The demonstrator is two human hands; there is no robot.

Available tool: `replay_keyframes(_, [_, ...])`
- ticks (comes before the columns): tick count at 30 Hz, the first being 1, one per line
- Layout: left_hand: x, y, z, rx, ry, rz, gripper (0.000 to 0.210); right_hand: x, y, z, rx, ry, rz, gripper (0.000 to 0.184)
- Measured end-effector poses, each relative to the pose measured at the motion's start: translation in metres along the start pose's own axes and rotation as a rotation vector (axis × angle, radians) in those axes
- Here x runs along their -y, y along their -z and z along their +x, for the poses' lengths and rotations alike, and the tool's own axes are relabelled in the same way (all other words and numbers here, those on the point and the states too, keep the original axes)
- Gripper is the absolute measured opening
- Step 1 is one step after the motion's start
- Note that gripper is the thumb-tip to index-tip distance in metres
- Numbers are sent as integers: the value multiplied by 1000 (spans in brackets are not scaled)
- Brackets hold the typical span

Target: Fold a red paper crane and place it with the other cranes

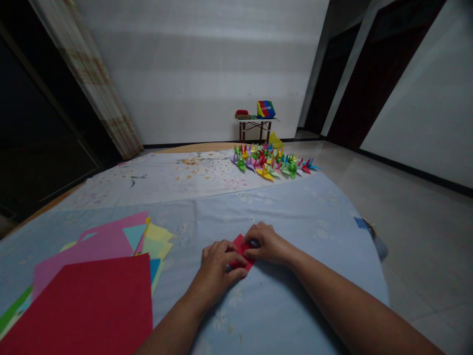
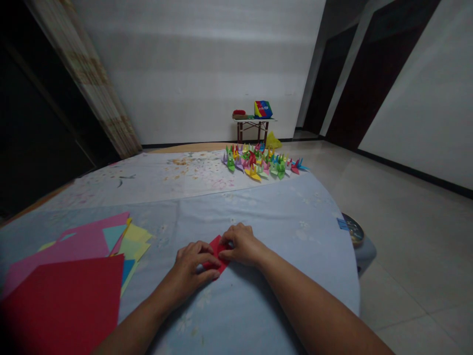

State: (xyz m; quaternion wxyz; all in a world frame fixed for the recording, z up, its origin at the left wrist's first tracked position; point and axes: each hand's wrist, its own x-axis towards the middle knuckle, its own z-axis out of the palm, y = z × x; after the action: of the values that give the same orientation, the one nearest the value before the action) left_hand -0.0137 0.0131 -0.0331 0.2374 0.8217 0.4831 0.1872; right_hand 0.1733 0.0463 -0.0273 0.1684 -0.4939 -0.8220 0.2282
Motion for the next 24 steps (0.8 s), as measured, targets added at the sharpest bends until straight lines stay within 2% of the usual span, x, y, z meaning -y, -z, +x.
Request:
replay_keyframes(12, [1, 0, 1, 16, -5, 20, 25, 1, -2, 0, -46, -35, 0, 11])
replay_keyframes(17, [3, 7, 0, 65, -6, -26, 30, 1, -4, 1, -61, -35, -6, 9])
replay_keyframes(24, [4, 13, 1, 66, -28, -80, 24, -2, -6, 1, -53, -32, -15, 10])
